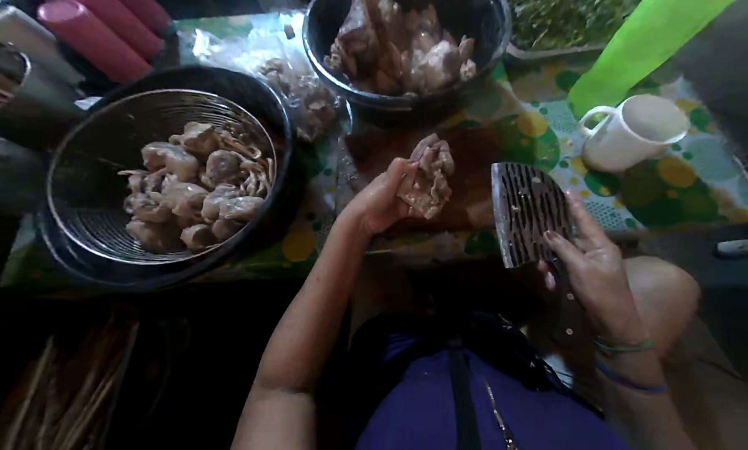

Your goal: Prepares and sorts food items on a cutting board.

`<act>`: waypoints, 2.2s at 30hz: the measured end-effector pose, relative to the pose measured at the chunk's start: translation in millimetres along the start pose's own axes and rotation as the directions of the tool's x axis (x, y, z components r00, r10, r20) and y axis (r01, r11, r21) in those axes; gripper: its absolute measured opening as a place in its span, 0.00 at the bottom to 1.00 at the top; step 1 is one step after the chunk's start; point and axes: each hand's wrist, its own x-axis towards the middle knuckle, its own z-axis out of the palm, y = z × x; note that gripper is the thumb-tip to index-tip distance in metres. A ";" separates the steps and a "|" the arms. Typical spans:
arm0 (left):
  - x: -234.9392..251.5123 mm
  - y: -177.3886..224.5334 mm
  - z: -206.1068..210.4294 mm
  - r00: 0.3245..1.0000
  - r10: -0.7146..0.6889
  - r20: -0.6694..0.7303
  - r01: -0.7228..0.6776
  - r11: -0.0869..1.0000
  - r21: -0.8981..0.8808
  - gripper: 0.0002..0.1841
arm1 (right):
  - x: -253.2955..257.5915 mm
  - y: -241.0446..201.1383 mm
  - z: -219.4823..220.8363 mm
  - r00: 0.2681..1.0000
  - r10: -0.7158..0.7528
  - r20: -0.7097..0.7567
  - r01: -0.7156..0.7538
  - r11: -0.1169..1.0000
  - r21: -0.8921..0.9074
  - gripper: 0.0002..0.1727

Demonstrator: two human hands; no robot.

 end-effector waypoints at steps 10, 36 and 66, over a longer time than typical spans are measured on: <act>-10.7 16.2 -7.1 0.941 0.315 -0.124 -0.239 0.878 0.414 0.10 | -2.5 -3.5 9.7 1.000 0.009 0.005 -0.009 0.998 -0.065 0.36; -5.6 -34.7 -40.5 0.681 0.660 0.317 -0.426 0.005 0.905 0.23 | 4.0 -22.0 33.9 0.957 -0.256 0.138 0.290 0.817 -0.498 0.36; -9.1 -56.9 -28.1 0.600 0.800 -0.004 -0.367 0.279 0.887 0.09 | 87.3 -77.0 83.6 0.755 -0.248 0.607 0.654 0.337 -0.677 0.36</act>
